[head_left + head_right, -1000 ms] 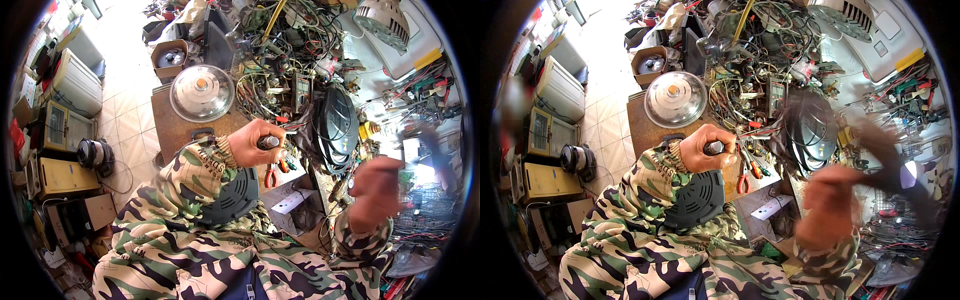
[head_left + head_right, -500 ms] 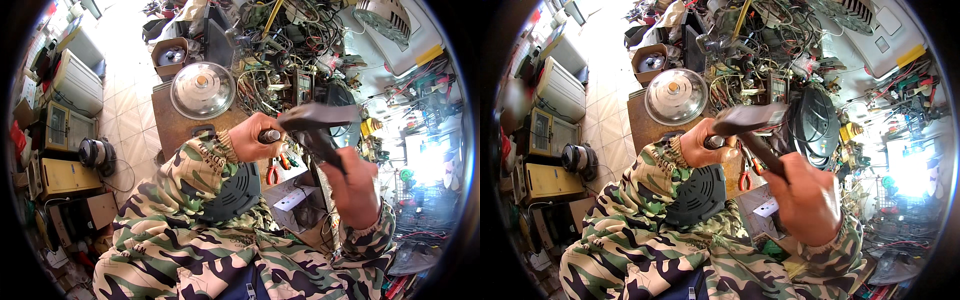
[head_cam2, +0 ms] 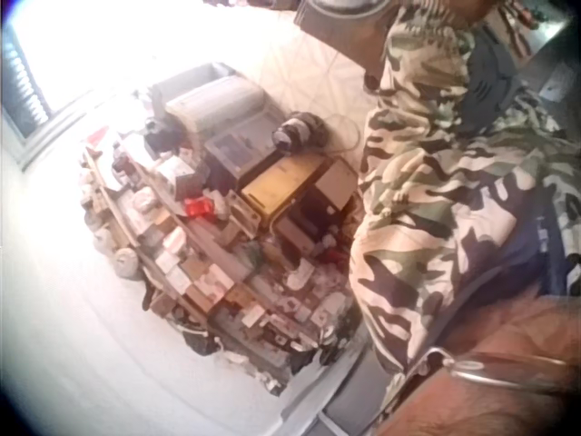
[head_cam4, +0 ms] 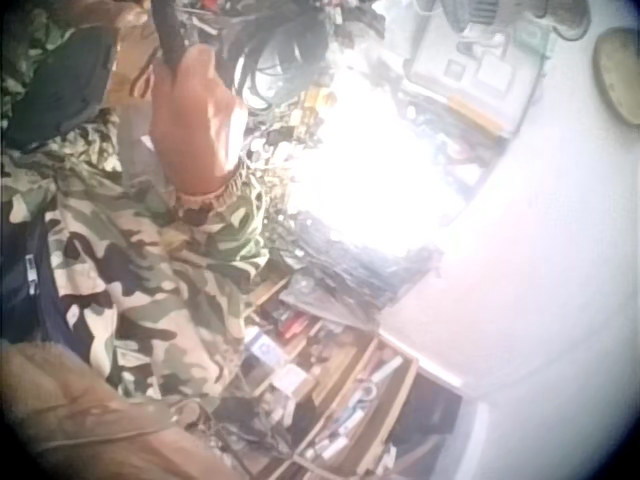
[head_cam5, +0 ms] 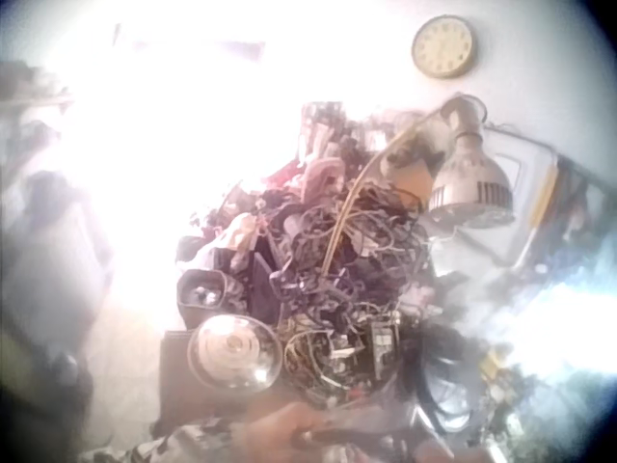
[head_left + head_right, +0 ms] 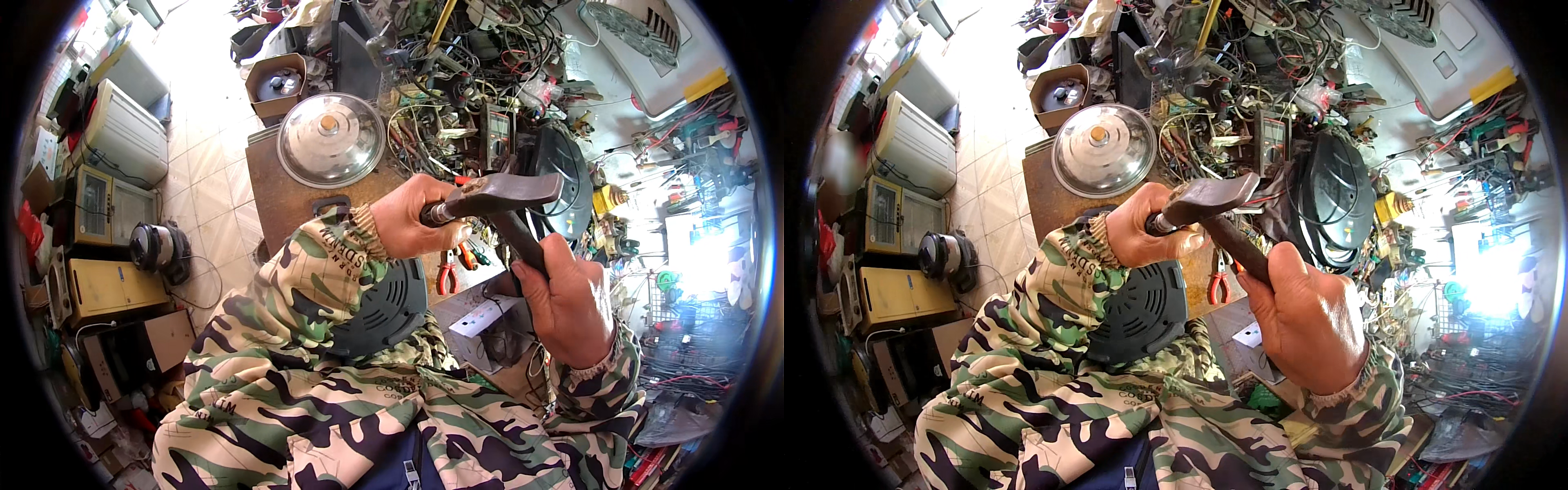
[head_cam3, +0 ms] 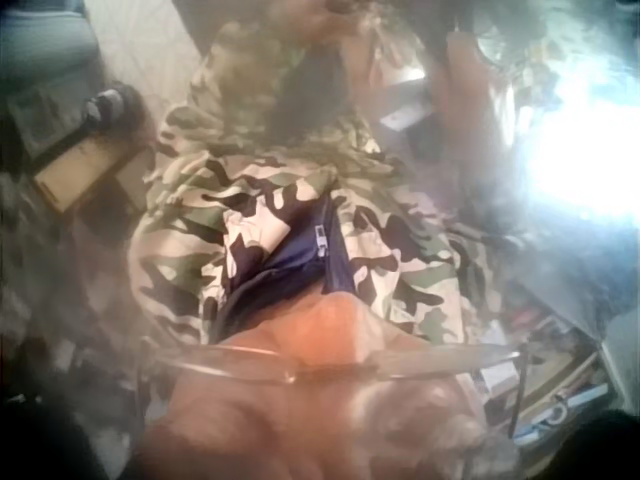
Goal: The person uses a screwdriver and hammer to remove screws from the bottom of a portable electric stove. They repeatedly tap the screwdriver with the hammer to loosen fasteners, then remove the screws by hand and inspect the base plate.
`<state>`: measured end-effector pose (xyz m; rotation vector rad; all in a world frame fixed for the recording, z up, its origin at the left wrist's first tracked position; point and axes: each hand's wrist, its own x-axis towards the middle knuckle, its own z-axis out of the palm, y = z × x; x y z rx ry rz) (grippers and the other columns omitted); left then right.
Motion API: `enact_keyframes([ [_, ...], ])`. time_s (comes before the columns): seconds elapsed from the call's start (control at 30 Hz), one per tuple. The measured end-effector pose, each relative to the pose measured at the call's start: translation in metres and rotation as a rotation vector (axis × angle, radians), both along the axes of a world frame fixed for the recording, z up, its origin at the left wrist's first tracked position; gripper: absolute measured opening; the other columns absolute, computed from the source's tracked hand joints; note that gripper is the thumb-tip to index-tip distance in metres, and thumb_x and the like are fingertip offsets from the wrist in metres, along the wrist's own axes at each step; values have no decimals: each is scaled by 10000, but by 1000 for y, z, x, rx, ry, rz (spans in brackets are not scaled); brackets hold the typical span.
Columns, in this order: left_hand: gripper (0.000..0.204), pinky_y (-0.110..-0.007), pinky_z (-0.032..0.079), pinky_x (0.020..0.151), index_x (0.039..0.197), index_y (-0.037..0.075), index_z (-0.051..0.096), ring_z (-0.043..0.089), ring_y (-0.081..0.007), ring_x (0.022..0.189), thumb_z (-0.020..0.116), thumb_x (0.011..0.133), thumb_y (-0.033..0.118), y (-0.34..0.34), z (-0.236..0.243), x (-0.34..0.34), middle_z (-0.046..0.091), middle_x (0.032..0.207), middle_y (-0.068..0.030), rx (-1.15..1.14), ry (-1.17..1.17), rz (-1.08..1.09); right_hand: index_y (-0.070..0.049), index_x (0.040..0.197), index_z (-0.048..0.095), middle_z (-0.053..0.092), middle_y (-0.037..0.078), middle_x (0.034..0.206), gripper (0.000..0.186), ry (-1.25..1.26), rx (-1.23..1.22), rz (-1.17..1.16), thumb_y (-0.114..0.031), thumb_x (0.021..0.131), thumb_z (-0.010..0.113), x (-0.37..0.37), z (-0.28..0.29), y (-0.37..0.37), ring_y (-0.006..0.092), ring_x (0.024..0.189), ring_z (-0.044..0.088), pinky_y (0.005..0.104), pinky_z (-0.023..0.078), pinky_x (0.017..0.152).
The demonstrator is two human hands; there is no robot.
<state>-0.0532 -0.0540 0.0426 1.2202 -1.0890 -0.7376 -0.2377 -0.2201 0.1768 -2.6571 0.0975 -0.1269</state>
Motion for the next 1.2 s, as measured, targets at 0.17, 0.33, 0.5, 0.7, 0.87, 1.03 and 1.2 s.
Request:
enact_keyframes([
  [0.17,241,-292,370,552,784,19,541,403,-67,622,694,901,164,0,8,-3,479,658,10,-65,-79,43,-20,1002,605,644,144,736,142,-270,-80,12,-105,958,709,-4,16,-7,285,559,622,370,445,519],
  [0.33,241,-302,364,547,803,17,566,402,-82,624,704,912,182,-8,1,-7,474,660,-6,-110,-101,5,-12,943,535,581,146,724,161,-283,73,42,-125,990,638,-5,17,-1,279,557,559,368,413,485],
  [0.5,245,-303,376,583,841,34,619,435,-80,645,721,939,234,2,12,-9,539,713,19,-3,-7,26,-20,940,525,649,211,758,205,44,-77,12,-96,942,716,-4,-1,-5,441,679,660,482,467,529],
  [0.7,314,-300,374,577,756,28,555,434,-74,621,719,925,235,-1,10,-2,507,659,18,-12,-43,13,-25,974,566,636,166,718,151,-76,-46,11,-83,949,703,2,20,0,353,613,661,441,471,524],
  [0.87,293,-305,349,556,730,43,509,407,-84,602,690,921,171,-7,13,-1,470,643,24,-55,-87,-9,-9,963,547,624,124,705,147,-400,716,-76,-90,964,669,-4,-11,-7,271,580,635,435,464,514],
  [1.03,152,-276,374,559,814,17,594,422,-45,627,685,883,117,0,4,-7,490,676,36,-46,-53,50,-22,935,524,631,222,733,209,-25,-6,49,-119,953,709,1,-9,-5,438,656,650,461,462,517],
  [1.2,193,-295,378,573,792,33,563,430,-66,634,689,889,143,-2,9,-7,488,666,19,-51,-21,80,-22,943,553,637,186,713,173,5,-19,64,-104,956,705,5,1,-3,385,611,651,424,468,522],
])
